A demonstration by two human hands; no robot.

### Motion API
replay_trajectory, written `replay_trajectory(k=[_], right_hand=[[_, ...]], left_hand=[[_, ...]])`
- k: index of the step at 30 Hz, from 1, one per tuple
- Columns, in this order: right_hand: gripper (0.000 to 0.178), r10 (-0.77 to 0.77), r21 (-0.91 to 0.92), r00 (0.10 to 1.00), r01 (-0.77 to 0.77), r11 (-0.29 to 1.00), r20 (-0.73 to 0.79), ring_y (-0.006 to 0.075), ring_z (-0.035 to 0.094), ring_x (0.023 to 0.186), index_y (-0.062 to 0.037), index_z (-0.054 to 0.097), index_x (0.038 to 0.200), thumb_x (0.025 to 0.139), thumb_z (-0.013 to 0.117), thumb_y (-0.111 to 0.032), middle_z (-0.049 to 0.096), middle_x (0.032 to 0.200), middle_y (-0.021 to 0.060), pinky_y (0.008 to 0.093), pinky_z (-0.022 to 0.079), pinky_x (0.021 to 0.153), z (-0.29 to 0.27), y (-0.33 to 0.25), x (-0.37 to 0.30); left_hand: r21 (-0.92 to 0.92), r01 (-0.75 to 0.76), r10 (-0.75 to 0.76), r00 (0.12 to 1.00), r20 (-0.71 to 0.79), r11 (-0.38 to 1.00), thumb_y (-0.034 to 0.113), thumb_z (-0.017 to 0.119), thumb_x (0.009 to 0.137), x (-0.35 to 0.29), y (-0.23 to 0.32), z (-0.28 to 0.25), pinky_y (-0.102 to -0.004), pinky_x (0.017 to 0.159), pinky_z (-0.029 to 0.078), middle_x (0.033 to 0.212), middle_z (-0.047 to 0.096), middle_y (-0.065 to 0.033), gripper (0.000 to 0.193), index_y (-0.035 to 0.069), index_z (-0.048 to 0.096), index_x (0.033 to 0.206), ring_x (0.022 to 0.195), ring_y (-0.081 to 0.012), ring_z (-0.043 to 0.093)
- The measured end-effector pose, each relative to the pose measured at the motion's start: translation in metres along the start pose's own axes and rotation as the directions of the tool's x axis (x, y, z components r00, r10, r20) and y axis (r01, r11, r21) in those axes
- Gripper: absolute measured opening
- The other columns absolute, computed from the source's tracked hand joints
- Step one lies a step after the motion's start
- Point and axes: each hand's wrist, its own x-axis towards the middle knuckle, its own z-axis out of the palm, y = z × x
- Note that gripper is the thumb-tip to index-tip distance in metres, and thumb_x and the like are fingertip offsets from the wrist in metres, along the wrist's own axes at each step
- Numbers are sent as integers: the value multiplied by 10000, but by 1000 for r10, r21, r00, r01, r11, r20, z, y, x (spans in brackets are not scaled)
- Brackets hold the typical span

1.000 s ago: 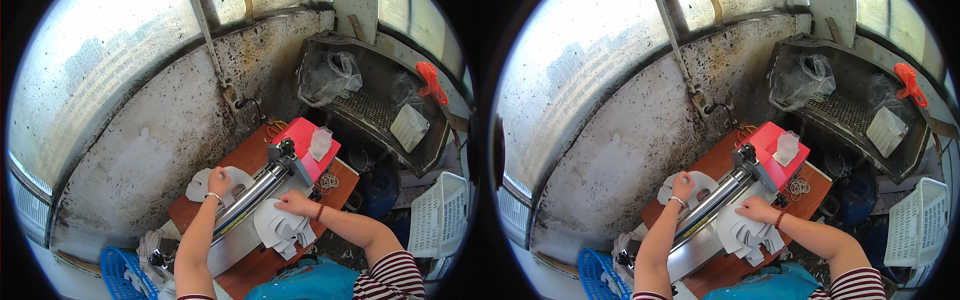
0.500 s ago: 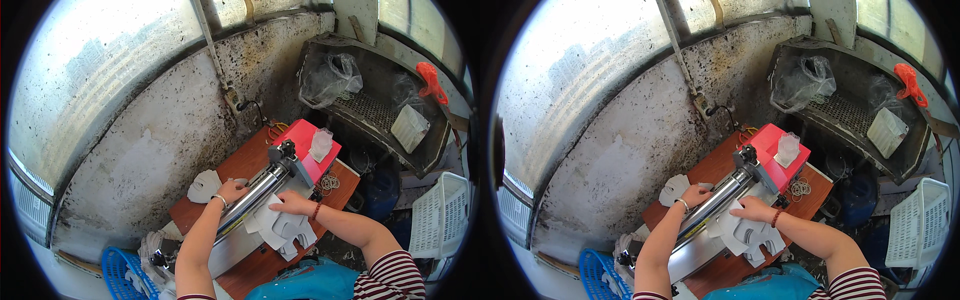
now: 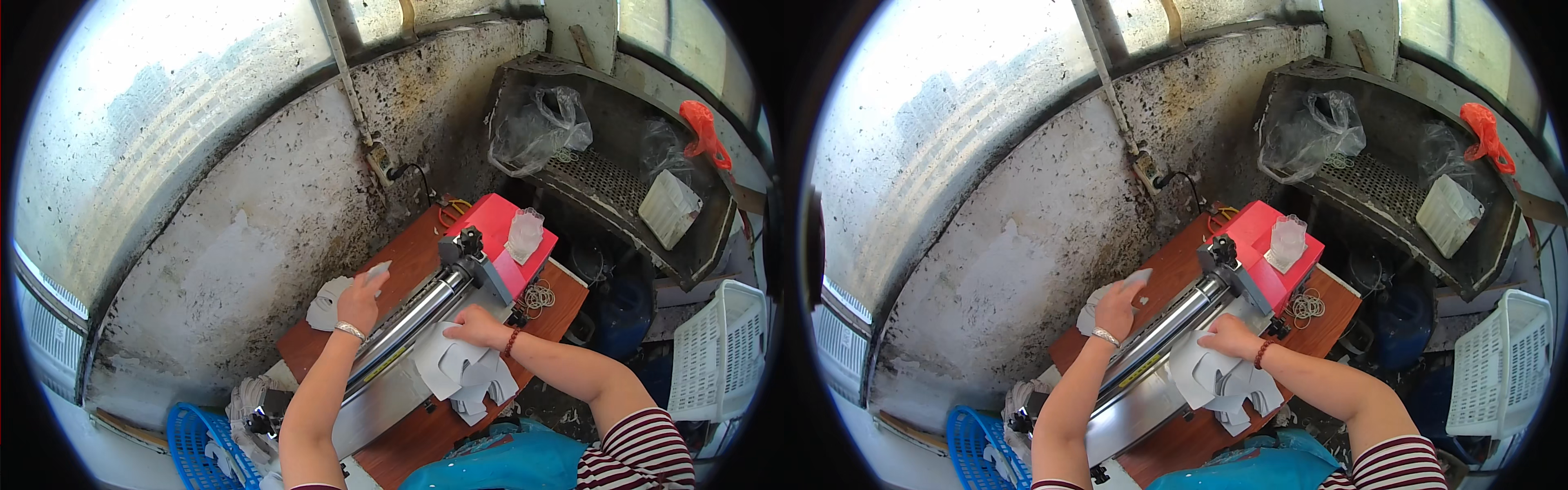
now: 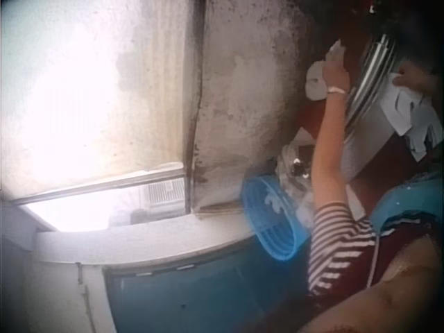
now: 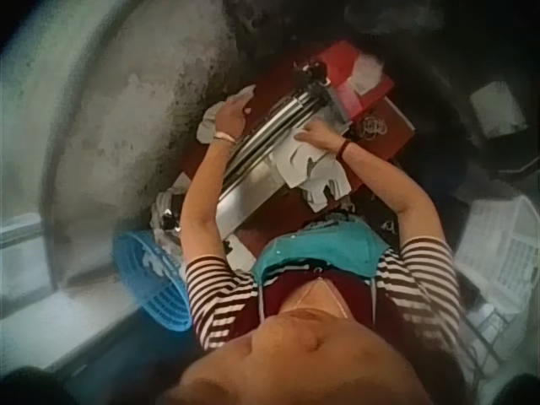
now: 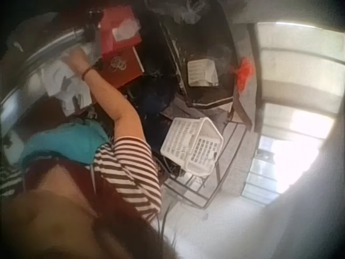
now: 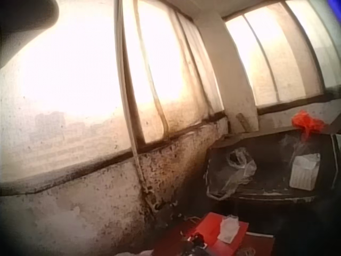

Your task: The person feeds fabric mask pieces through a roller machine by hand, collects the pieces from the opposite side, and stacks them together.

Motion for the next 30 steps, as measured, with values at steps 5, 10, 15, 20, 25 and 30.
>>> replay_trajectory(k=[5, 10, 15, 20, 25, 30], right_hand=[[367, -89, -19, 991, 87, 996, -105, 275, 623, 735, 30, 649, 776, 722, 661, -333, 637, 771, 176, 355, 485, 695, 20, 6, 23], [370, -65, 206, 996, 50, 977, 66, 212, 617, 764, 14, 636, 891, 715, 685, -308, 644, 842, 134, 322, 482, 691, 5, -1, -4], [370, -293, 29, 953, 291, 956, 82, 187, 618, 787, -9, 605, 997, 735, 679, -260, 648, 869, 115, 303, 477, 721, 8, 9, -28], [276, -323, 41, 946, 324, 945, -22, 221, 623, 738, -3, 639, 931, 765, 656, -224, 654, 826, 139, 316, 480, 694, 12, 4, -29], [309, -50, 123, 999, 51, 991, -11, 269, 604, 614, 13, 660, 707, 764, 658, -291, 634, 687, 160, 344, 483, 607, 2, 3, -19], [386, -39, 14, 998, 40, 999, -42, 244, 585, 558, 17, 635, 643, 760, 652, -349, 588, 595, 167, 349, 464, 556, 9, 1, -6]], left_hand=[[-22, 72, -49, 835, 548, 997, 146, 514, 790, -11, -16, 27, -367, 811, 465, 1017, 594, -173, 205, 114, 682, 902, 895, -307, 586], [-73, 274, -179, 786, 592, 959, 220, 646, 707, -6, -33, 43, -345, 780, 462, 865, 624, -172, 237, 54, 652, 875, 836, -292, 599], [-109, 406, -339, 861, 380, 908, 127, 650, 658, -2, -38, 38, -337, 757, 461, 818, 614, -141, 177, 38, 575, 792, 790, -282, 589], [-225, 230, -233, 972, 14, 947, -5, 492, 736, -3, -35, 19, -420, 767, 458, 942, 603, -171, 374, 128, 521, 1084, 824, -351, 583], [-49, 199, -199, 980, 7, 979, -39, 465, 750, 4, -7, -17, -420, 711, 472, 942, 603, -157, 413, 153, 512, 1112, 802, -344, 588], [267, -251, 251, 967, 36, 931, -3, 505, 728, 1, -12, -21, -419, 709, 477, 960, 593, -139, 191, 101, 600, 858, 785, -305, 594]])
